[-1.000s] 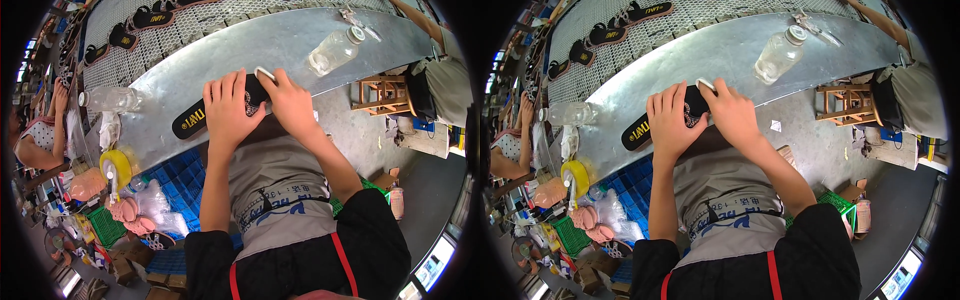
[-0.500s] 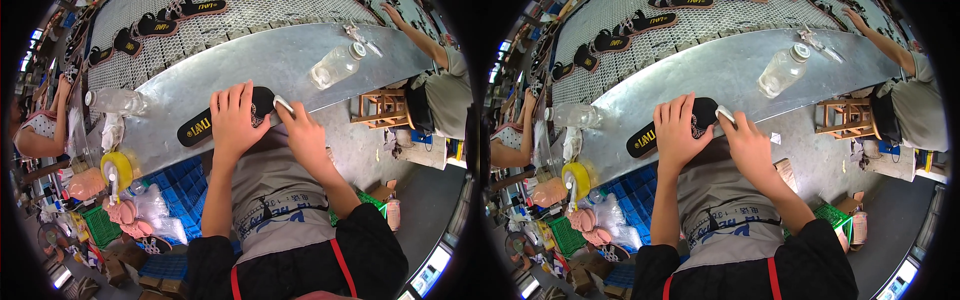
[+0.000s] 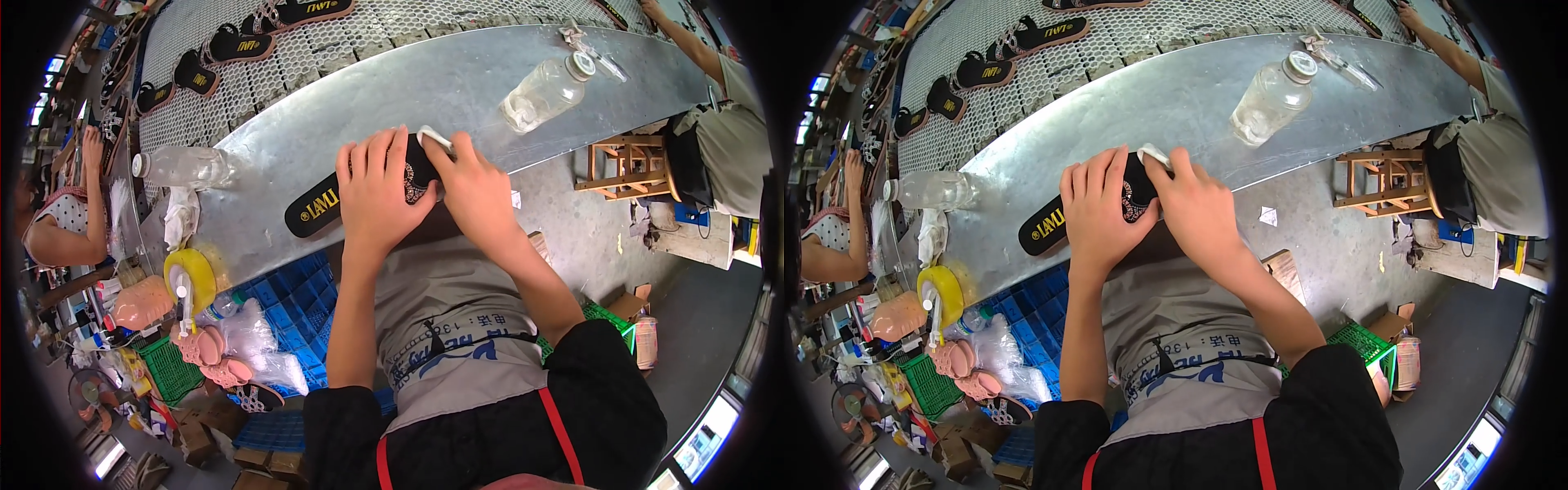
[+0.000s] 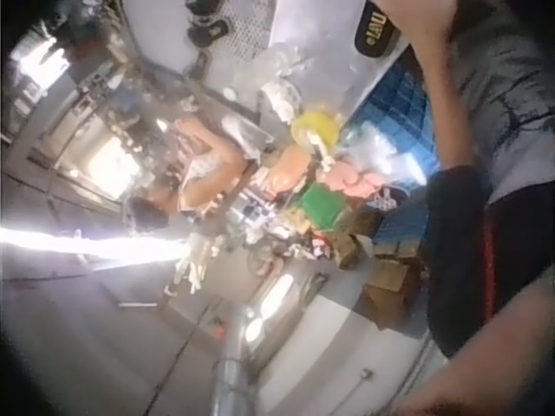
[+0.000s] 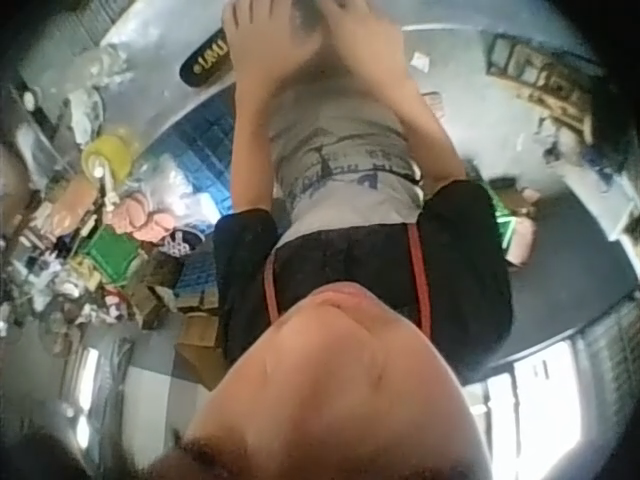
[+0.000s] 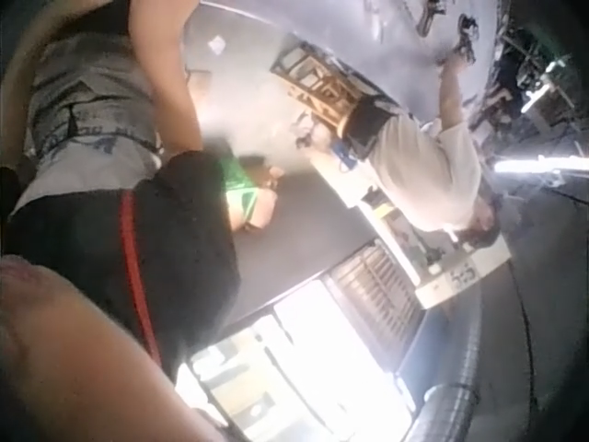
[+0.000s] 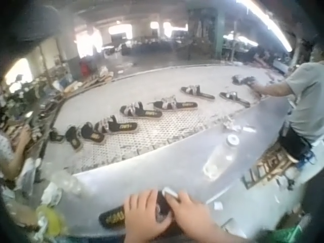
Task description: Cleaning finished sandals with a cloth and solvent at a manufacturing station.
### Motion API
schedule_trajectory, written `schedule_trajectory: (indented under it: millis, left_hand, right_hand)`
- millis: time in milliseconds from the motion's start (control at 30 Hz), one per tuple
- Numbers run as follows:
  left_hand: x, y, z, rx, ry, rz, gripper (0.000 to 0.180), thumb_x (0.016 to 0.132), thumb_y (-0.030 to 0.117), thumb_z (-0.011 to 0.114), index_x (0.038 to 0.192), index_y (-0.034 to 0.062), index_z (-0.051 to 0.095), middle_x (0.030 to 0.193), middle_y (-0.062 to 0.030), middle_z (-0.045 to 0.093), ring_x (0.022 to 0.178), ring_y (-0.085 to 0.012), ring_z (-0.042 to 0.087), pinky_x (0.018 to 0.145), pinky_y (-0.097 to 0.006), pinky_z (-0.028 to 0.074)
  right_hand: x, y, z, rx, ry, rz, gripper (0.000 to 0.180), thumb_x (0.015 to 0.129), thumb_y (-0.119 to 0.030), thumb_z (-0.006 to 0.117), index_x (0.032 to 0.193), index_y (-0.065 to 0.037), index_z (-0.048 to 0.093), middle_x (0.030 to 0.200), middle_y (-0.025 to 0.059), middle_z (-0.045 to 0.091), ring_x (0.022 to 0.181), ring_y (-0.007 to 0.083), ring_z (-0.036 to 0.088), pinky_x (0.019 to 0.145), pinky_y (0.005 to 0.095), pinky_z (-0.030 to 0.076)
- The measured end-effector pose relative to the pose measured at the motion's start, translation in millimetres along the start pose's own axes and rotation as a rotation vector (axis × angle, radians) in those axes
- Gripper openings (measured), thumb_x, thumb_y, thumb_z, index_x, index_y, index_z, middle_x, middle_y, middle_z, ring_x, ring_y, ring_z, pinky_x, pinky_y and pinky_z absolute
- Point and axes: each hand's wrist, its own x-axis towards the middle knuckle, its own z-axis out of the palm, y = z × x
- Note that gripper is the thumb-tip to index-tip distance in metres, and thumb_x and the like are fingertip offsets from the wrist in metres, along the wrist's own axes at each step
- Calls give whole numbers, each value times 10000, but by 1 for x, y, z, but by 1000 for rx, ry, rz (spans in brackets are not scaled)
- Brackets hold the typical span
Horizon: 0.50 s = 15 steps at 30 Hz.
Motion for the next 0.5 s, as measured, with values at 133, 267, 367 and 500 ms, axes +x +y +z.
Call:
schedule_trajectory:
  millis: [133,267,367,500]
  left_hand:
    - [-3,-4,0,0,-5,-23,768,687,300,837,1367,43,587,1288,-103,599,1172,-308,547,1088,-509,366]
    - [-1,-3,-4,0,1,0,763,689,305,837,1363,44,590,1287,-103,601,1166,-308,551,1089,-505,365]
    - [-1,-7,0,-15,7,-2,759,690,308,838,1357,42,593,1288,-105,601,1166,-307,551,1092,-503,364]
    - [-5,-12,1,6,29,-4,753,693,309,838,1353,40,595,1290,-107,602,1169,-302,551,1096,-504,364]
  right_hand:
    - [-27,1,-1,-3,-42,17,526,804,-49,705,1320,-126,634,1009,84,543,803,256,694,628,389,590]
    - [7,-6,-2,9,-3,-8,551,790,-39,694,1330,-135,632,1017,81,544,792,263,702,587,383,586]
    - [26,0,-1,15,-35,-81,548,793,-31,680,1330,-133,630,1021,83,545,804,270,707,587,385,587]
    - [-9,3,-5,17,-118,-40,516,811,-37,671,1318,-121,628,1036,90,554,832,282,709,621,405,592]
